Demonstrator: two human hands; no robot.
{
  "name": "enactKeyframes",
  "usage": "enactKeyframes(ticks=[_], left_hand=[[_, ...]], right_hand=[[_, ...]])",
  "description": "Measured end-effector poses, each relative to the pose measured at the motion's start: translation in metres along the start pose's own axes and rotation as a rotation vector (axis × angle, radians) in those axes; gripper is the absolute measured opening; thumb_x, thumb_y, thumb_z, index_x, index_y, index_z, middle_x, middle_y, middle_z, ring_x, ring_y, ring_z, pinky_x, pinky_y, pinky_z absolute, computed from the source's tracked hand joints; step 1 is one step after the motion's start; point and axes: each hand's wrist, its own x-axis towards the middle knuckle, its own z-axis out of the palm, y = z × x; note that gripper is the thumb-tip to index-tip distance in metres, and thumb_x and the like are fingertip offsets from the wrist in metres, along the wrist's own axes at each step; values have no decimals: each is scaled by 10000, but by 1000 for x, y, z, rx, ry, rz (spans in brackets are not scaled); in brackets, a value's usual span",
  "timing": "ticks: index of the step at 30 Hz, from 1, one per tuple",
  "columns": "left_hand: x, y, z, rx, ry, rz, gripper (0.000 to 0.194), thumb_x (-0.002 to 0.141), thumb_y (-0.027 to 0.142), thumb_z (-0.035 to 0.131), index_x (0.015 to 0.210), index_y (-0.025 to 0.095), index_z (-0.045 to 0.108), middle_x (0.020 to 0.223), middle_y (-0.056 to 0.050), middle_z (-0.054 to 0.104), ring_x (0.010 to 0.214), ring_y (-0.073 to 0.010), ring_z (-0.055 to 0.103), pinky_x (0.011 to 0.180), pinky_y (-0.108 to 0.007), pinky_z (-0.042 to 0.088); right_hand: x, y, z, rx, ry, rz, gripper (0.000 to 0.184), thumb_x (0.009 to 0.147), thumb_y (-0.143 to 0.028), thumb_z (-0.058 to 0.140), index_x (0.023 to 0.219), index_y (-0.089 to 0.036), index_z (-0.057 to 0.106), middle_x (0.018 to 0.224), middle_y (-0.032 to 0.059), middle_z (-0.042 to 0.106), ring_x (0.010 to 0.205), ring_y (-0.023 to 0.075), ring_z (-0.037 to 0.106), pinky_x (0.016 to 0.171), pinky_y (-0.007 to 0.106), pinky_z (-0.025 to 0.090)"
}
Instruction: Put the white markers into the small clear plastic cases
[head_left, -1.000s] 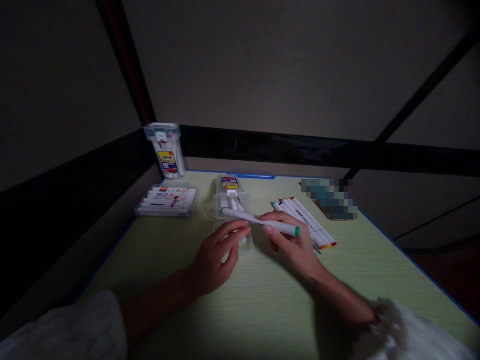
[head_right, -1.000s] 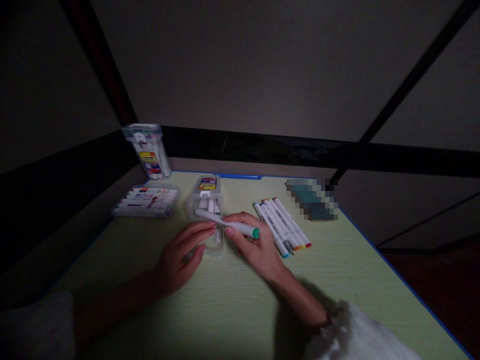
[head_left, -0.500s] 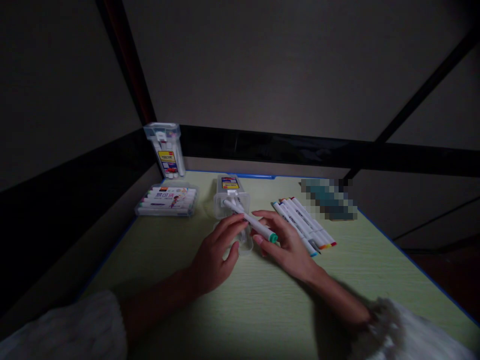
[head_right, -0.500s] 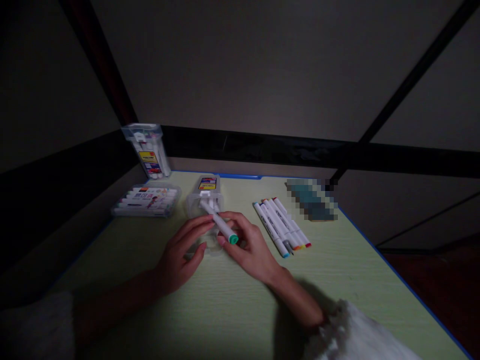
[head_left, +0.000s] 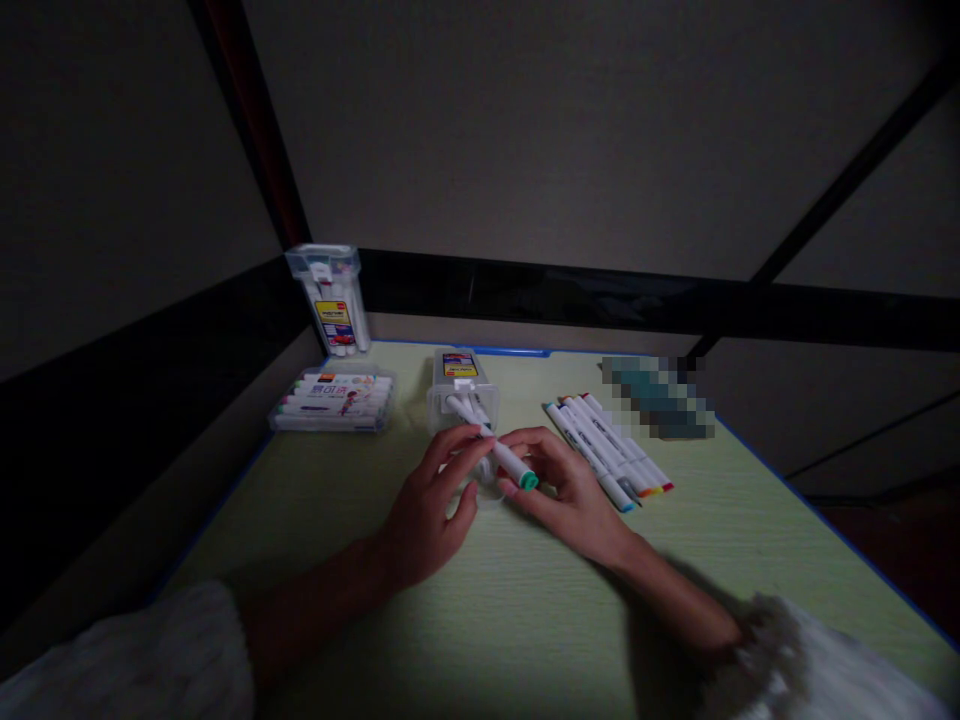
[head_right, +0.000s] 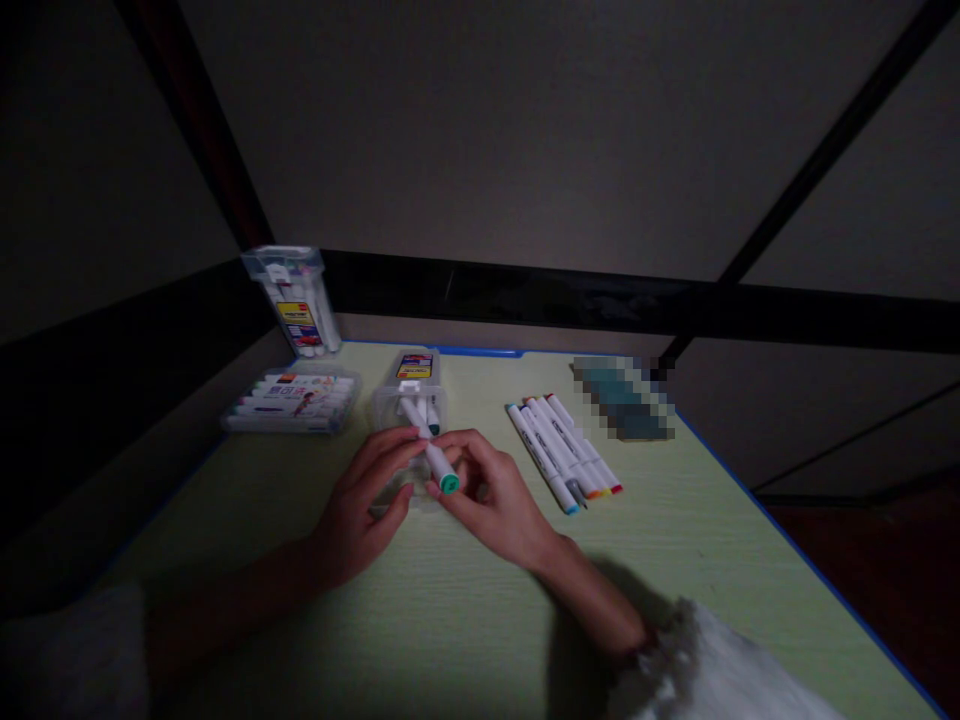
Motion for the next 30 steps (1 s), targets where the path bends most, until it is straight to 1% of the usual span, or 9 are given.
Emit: enactKeyframes(ticks=[3,9,15,20,25,30], left_hand=[[0,0,1,-10,5,-3,499,779,1,438,1233,207,442,1214,-105,465,1133,-199,494,948,-339,475],[0,-1,1,-22,5,-40,502,773,3,444,1230,209,430,1217,-107,452,1113,-199,494,934,-349,480],[-1,-2,2,-30,0,-87,492,759,0,441,1210,197,422,1220,-106,443,1129,-210,478,959,-382,459],[-1,-1,3,-37,4,-108,476,756,8,444,1190,200,419,1217,-103,443,1140,-218,467,966,-400,451],[0,-1,3,-39,11,-112,466,752,8,443,1175,203,426,1207,-103,448,1134,-221,471,960,-402,454],[-1,-3,4,-34,12,-120,490,751,3,449,1198,198,412,1218,-106,444,1152,-223,458,971,-402,447]], right_hand=[[0,0,1,18,-4,12,271,782,-301,603,1023,-211,515,760,-9,558,670,121,537,518,221,407],[0,-1,0,26,-41,26,330,780,-287,599,1088,-209,510,879,23,593,690,117,546,526,219,421],[-1,-4,-1,49,-110,20,400,783,-279,590,1163,-212,483,929,36,590,696,124,549,562,235,438],[-1,-1,-2,62,-133,22,428,802,-296,581,1207,-204,479,890,30,569,652,109,514,558,234,428],[0,0,1,115,-108,42,398,793,-292,604,1165,-209,491,827,4,550,609,89,481,523,214,396],[-1,0,4,236,-60,58,291,776,-311,636,1003,-203,489,782,-20,538,582,71,487,516,207,381]])
